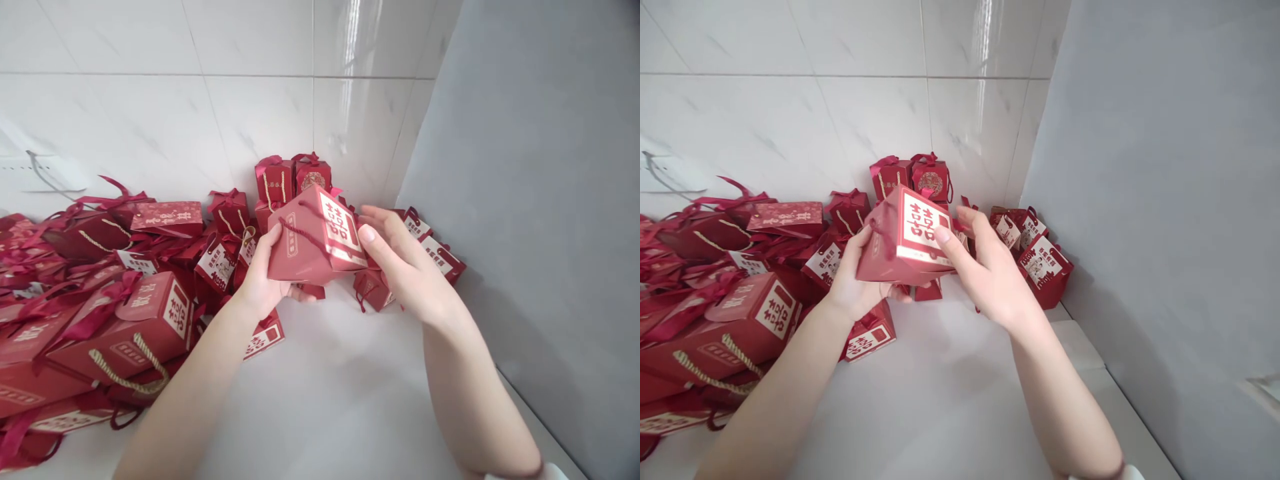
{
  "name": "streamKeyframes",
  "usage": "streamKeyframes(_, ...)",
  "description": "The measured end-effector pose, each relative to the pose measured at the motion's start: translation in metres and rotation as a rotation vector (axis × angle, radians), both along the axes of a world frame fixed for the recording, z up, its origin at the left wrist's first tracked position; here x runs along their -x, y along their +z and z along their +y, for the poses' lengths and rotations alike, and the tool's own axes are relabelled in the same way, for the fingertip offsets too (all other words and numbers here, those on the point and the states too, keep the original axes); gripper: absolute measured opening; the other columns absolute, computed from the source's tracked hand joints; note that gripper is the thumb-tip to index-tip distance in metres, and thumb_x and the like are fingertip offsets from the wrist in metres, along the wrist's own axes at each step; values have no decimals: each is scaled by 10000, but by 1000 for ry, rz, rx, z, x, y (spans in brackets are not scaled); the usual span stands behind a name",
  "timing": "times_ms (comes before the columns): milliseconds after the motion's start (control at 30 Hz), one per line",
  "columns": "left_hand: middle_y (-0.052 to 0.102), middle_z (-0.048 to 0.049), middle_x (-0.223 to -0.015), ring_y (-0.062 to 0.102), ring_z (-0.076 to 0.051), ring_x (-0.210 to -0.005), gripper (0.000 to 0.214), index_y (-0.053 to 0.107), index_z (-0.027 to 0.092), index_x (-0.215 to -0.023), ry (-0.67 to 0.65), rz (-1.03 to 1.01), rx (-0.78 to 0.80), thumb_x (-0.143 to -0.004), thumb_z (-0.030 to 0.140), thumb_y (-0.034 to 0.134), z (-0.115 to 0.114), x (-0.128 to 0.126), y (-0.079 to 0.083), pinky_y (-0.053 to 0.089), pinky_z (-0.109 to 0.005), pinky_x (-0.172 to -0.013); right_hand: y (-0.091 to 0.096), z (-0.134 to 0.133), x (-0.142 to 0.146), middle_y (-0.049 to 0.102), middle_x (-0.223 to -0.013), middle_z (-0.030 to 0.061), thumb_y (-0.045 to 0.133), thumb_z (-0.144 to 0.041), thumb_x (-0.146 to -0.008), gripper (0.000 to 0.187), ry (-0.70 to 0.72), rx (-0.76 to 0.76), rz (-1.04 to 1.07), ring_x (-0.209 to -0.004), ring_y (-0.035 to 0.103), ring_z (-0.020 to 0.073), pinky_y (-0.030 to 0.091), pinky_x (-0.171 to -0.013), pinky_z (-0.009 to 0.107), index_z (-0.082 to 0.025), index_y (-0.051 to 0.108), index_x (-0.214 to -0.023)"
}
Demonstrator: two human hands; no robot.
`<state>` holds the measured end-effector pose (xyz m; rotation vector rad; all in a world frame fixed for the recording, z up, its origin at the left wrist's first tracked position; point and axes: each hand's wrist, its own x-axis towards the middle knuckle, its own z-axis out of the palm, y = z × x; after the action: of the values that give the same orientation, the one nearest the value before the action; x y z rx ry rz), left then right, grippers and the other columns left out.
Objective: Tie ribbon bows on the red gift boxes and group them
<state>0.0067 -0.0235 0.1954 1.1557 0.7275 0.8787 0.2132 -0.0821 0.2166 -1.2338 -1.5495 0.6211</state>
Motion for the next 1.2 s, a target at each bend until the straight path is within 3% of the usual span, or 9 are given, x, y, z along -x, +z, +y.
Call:
streamKeyframes(100, 688, -140, -1221, 710, -370, -969, 847, 539, 225, -1371, -115, -22, 101, -811, 823, 324, -3, -6, -4, 589, -349, -547, -3, 10, -4, 559, -1426, -10, 435, -632, -949, 502, 117, 66, 6, -1329, 510, 311, 480, -1066, 496, -371, 514, -1370)
streamKeyframes(300, 650, -101, -1297, 677, -365, -1080, 742, 530, 291, -1364, -130, -51, 184, -810, 778, 447, -4, -12, -8, 628, -372, -693, -7, 15, -4, 608, -1367, -1, 530, -570, -929, 572, 223, 97, -23, -1225, 601, 297, 540, -995, 500, -392, 397, -1456)
streamKeyframes(467, 627, -104, -1326, 646, -370, -1141, 723, 545, 291, -1352, -165, -100, 252, -810, 765, 474, -8, -17, -5, 625, -307, -626, -8, 15, -3, 653, -1286, 27, 674, -538, -840, 660, 174, 56, -63, -1174, 627, 303, 545, -982, 508, -362, 422, -1424)
streamKeyframes(667, 661, -89, -1266, 654, -338, -1136, 612, 589, 287, -1304, -150, -194, 324, -837, 679, 527, -11, -19, -3, 578, -192, -526, -8, 16, 0, 673, -1244, 23, 666, -531, -843, 622, 149, 37, -101, -1120, 650, 293, 567, -921, 485, -361, 435, -1394)
streamKeyframes(933, 686, -128, -1210, 648, -389, -1131, 679, 583, 257, -1317, -139, -155, 352, -801, 697, 550, -4, -17, -7, 594, -234, -505, -8, 13, 3, 702, -1183, 25, 680, -509, -837, 568, 44, -40, -229, -1034, 681, 289, 563, -879, 450, -335, 491, -1343)
streamKeyframes(1067, 641, -147, -1290, 632, -374, -1164, 621, 510, 237, -1388, -159, -215, 378, -868, 575, 534, -2, -15, -7, 577, -168, -498, -10, 14, 6, 695, -1198, 27, 680, -491, -844, 559, 43, -66, -233, -1028, 682, 276, 551, -902, 449, -330, 486, -1343)
streamKeyframes(1200, 607, -182, -1333, 612, -379, -1190, 619, 414, 208, -1462, -237, -272, 406, -914, 486, 492, 3, -12, -10, 587, -177, -521, -11, 14, 7, 686, -1206, 44, 681, -491, -845, 578, 31, -64, -241, -1040, 675, 280, 551, -901, 456, -321, 472, -1357)
